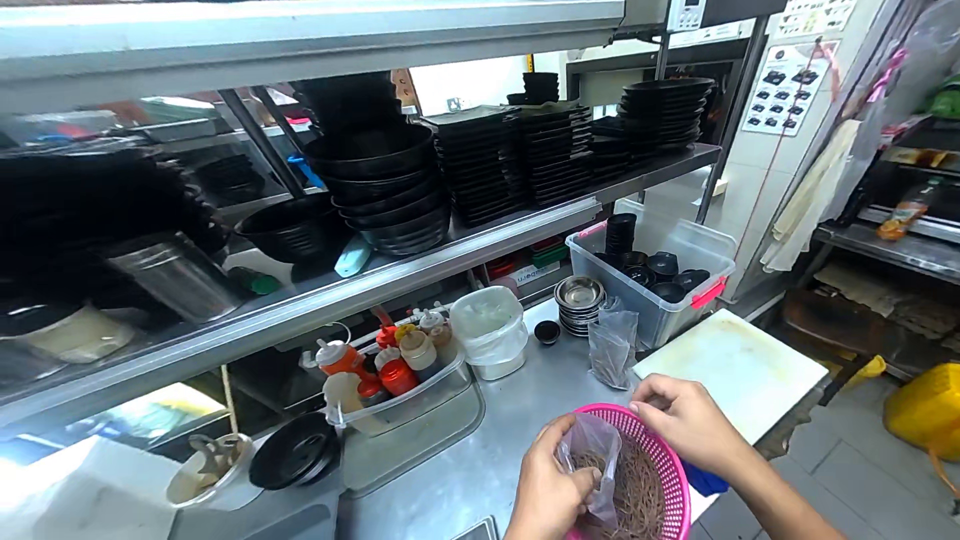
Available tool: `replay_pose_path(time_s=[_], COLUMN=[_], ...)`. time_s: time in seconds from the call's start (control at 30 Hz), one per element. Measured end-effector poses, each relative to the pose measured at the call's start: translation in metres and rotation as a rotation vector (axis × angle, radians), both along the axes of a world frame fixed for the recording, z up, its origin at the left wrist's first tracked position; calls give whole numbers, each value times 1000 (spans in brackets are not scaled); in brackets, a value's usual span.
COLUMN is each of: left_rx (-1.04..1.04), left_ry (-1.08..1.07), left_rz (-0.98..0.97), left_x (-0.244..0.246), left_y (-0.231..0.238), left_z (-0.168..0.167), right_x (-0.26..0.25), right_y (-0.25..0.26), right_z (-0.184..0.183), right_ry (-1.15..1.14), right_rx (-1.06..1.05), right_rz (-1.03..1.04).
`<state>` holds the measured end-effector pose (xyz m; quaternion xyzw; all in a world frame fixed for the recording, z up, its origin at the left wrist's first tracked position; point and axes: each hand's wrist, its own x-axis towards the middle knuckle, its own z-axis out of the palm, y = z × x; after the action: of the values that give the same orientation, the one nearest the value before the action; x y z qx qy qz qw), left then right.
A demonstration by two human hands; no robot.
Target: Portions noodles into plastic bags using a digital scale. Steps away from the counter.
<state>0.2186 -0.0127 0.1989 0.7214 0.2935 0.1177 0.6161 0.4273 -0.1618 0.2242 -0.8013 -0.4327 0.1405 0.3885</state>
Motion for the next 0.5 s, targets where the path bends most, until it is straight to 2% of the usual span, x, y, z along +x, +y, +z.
replay_pose_path(time_s=[0.07,0.13,0.2,0.23,0.27,0.33,0.5], left_rx=[-40,-44,-12,14,46,104,210], left_ry=[-15,-19,-15,-11,-5,0,12], left_rz=[18,34,34,24,8,-22,-68], left_x=[-2,-4,-7,-8,-10,-13,-12], left_y=[3,4,6,8,11,17,20], left_z=[7,13,16,16,16,14,10], right_x=[5,-11,-34,-43,-48,-43,-9], right_y=[5,4,-5,-10,-12,-12,-13], right_z=[-51,-124,-180,-192,-192,-171,-79], right_ry=[13,-4,-95,-142,-171,-188,-328], right_rx=[-324,-578,-723,-760,-774,-719,-522], right_rz=[36,90,124,131,131,125,218])
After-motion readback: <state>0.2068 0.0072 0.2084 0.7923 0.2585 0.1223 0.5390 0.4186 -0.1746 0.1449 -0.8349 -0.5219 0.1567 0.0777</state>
